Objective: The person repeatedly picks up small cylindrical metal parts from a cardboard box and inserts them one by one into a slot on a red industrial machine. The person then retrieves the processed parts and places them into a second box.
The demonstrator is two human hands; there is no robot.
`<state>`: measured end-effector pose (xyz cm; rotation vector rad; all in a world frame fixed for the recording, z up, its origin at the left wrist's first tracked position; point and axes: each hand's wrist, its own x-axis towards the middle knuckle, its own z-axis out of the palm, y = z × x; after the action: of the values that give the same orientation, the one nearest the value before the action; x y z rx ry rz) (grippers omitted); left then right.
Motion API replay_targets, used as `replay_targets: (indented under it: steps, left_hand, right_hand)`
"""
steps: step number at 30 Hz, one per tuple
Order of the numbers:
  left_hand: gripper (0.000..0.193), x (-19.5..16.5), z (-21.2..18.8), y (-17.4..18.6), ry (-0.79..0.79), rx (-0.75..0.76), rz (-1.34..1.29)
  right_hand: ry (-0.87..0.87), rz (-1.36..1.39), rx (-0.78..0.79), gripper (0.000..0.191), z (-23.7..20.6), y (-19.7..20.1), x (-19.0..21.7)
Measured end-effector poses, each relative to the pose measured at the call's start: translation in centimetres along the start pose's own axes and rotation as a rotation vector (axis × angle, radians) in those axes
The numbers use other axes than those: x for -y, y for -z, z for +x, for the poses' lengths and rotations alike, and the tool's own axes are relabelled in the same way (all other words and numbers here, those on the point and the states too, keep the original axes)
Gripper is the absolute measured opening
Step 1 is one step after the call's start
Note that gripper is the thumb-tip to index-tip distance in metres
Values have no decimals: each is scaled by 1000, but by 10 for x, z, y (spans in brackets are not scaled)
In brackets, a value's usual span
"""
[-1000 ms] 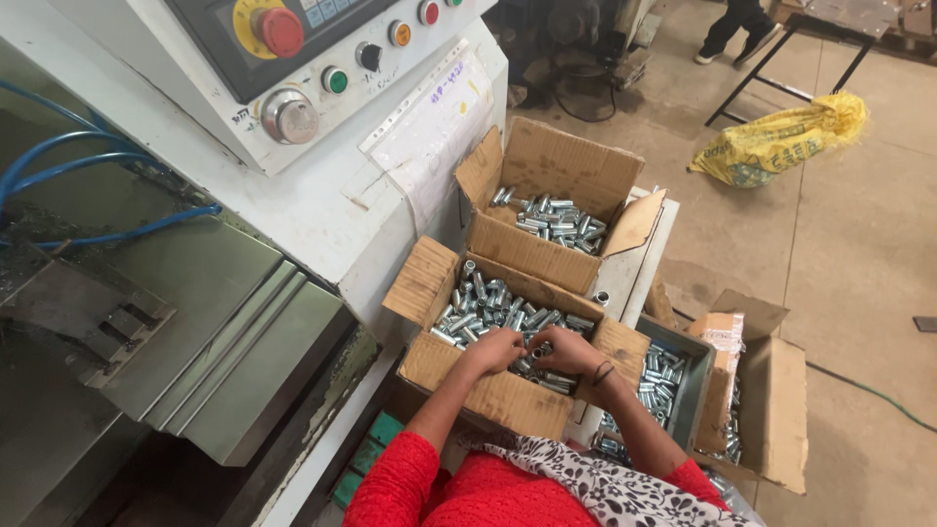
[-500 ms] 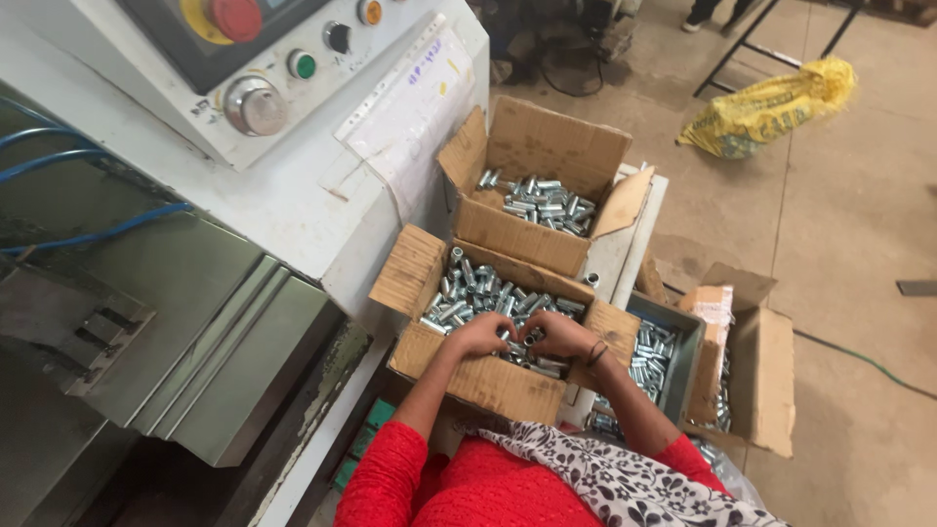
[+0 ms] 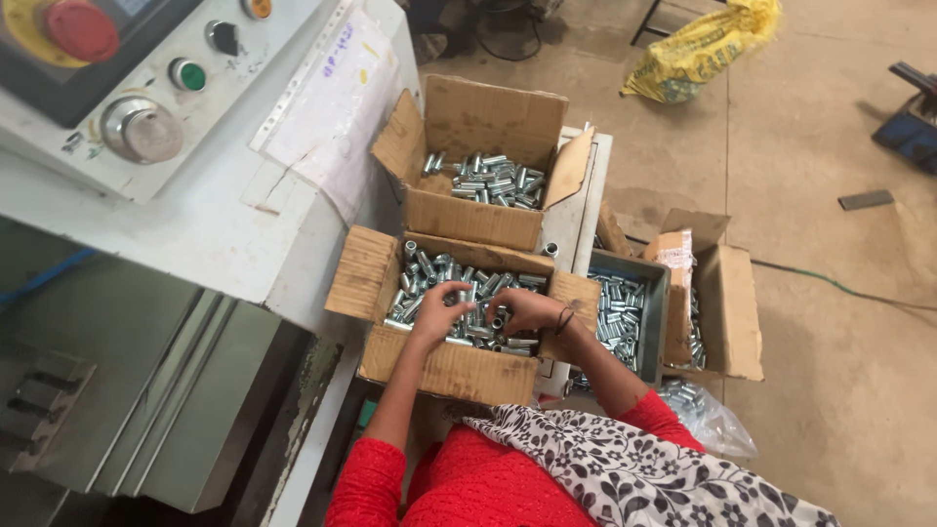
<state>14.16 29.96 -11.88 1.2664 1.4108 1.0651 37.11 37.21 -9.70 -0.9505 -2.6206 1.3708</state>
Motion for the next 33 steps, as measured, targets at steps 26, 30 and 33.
replay_targets:
  steps: [26, 30, 33]
  left_hand:
    - [29, 0, 5, -16, 400, 39, -1508]
    - [43, -6, 1, -14, 407, 39, -1401]
    - [49, -7, -8, -11, 437, 34, -1330]
  right_hand:
    - [-77, 898, -483, 31, -35, 7, 85]
    - [321, 169, -869, 29, -17, -9, 121]
    - [272, 108, -875, 28, 3, -37, 131]
